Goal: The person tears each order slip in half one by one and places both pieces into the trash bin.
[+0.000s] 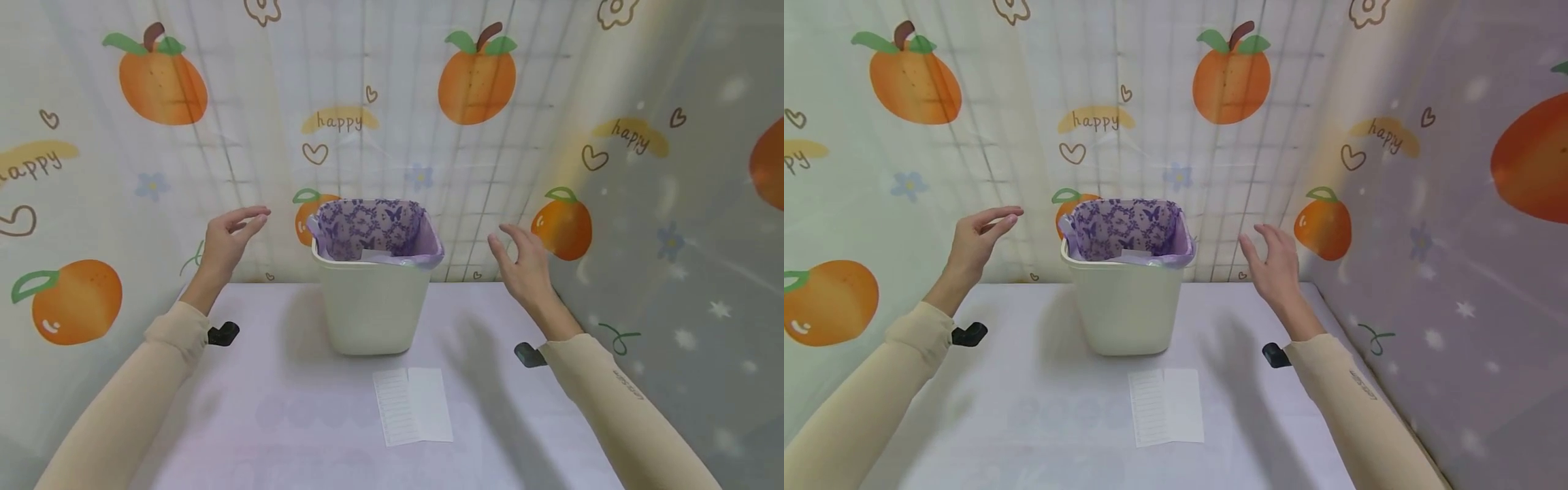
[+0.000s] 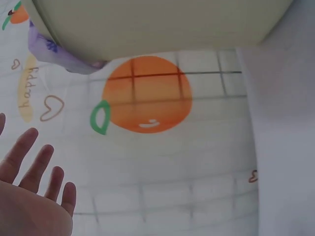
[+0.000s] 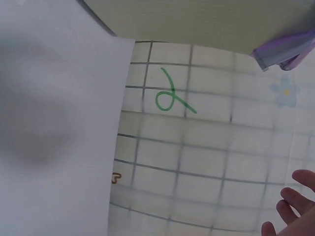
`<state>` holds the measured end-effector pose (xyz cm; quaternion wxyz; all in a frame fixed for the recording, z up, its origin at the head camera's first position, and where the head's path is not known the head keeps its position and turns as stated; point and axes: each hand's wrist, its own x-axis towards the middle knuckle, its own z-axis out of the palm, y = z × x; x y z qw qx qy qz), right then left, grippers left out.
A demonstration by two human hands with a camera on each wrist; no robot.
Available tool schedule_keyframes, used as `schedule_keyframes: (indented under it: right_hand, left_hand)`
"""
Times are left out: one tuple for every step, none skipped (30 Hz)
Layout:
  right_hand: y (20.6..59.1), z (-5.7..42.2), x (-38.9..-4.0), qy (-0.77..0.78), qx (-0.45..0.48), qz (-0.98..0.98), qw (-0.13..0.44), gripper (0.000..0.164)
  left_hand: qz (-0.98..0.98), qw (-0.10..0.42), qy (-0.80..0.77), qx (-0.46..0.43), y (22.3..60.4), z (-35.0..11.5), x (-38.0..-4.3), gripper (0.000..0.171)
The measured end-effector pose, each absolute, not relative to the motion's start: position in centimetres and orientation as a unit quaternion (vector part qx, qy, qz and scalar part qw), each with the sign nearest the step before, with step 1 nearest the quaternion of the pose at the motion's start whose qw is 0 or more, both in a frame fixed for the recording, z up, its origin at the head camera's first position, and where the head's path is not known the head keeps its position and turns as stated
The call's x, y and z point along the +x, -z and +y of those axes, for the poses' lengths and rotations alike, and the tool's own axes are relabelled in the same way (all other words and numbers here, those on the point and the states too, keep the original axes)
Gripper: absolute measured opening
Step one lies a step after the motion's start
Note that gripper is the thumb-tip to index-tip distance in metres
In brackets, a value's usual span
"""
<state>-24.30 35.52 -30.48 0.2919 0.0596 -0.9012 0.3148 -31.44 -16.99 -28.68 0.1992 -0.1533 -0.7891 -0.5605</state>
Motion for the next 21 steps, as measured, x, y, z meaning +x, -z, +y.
schedule_keyframes:
  right_hand:
    - [30.7,35.7,-24.3,-0.314,0.058,-0.901,0.293,0.057]
    - [30.9,35.8,-24.2,-0.313,0.057,-0.902,0.292,0.057]
    - [31.2,35.8,-24.1,-0.311,0.054,-0.903,0.290,0.057]
    - [31.5,35.9,-23.9,-0.310,0.052,-0.904,0.289,0.057]
    - [31.8,35.9,-23.8,-0.309,0.050,-0.905,0.288,0.057]
    - [32.1,35.9,-23.7,-0.308,0.048,-0.906,0.286,0.057]
    - [32.4,36.0,-23.5,-0.307,0.044,-0.907,0.284,0.058]
    - [32.8,36.0,-23.4,-0.306,0.040,-0.908,0.282,0.058]
    - [33.2,36.0,-23.2,-0.308,0.037,-0.908,0.282,0.059]
    - [33.5,36.0,-23.1,-0.309,0.034,-0.908,0.282,0.059]
    - [34.0,36.0,-23.0,-0.309,0.033,-0.907,0.284,0.058]
    - [34.4,36.0,-22.9,-0.309,0.032,-0.907,0.284,0.058]
    - [34.8,35.9,-22.8,-0.308,0.031,-0.908,0.283,0.058]
    - [35.3,35.9,-22.8,-0.309,0.032,-0.907,0.283,0.057]
    - [35.7,35.9,-22.8,-0.311,0.034,-0.906,0.285,0.056]
    - [36.1,35.9,-22.7,-0.313,0.035,-0.905,0.287,0.056]
    - [36.6,36.0,-22.8,-0.316,0.037,-0.902,0.291,0.055]
    - [37.0,36.0,-22.7,-0.320,0.038,-0.900,0.293,0.054]
    - [37.4,36.1,-22.7,-0.322,0.038,-0.899,0.296,0.053]
    - [37.8,36.1,-22.7,-0.324,0.040,-0.897,0.298,0.052]
    - [38.3,36.2,-22.6,-0.324,0.039,-0.897,0.299,0.051]
  left_hand:
    - [-0.789,0.196,0.562,-0.149,28.9,-17.2,-31.5,0.038]
    - [-0.789,0.193,0.565,-0.145,29.3,-17.4,-31.5,0.037]
    - [-0.789,0.187,0.568,-0.141,29.6,-17.5,-31.5,0.037]
    - [-0.790,0.182,0.570,-0.137,30.0,-17.7,-31.5,0.037]
    - [-0.792,0.179,0.568,-0.136,30.4,-17.9,-31.4,0.037]
    - [-0.791,0.177,0.569,-0.136,30.8,-18.1,-31.4,0.037]
    - [-0.794,0.175,0.566,-0.137,31.2,-18.2,-31.2,0.038]
    - [-0.797,0.172,0.563,-0.134,31.5,-18.3,-31.1,0.038]
    - [-0.799,0.169,0.562,-0.132,31.7,-18.4,-30.9,0.039]
    - [-0.801,0.167,0.560,-0.130,32.0,-18.5,-30.8,0.039]
    - [-0.801,0.165,0.561,-0.128,32.1,-18.6,-30.6,0.040]
    - [-0.800,0.161,0.565,-0.125,32.3,-18.7,-30.5,0.040]
    - [-0.800,0.157,0.567,-0.120,32.5,-18.8,-30.3,0.040]
    - [-0.799,0.154,0.570,-0.115,32.7,-19.0,-30.1,0.041]
    - [-0.795,0.152,0.576,-0.112,32.9,-19.1,-30.0,0.040]
    - [-0.794,0.150,0.578,-0.111,33.2,-19.2,-30.0,0.040]
    - [-0.793,0.148,0.581,-0.109,33.5,-19.4,-30.0,0.040]
    - [-0.791,0.148,0.584,-0.108,33.8,-19.5,-30.0,0.040]
    - [-0.790,0.147,0.585,-0.106,34.1,-19.7,-30.0,0.040]
    - [-0.789,0.146,0.587,-0.104,34.4,-19.8,-30.0,0.040]
    - [-0.787,0.145,0.591,-0.102,34.8,-20.0,-30.0,0.039]
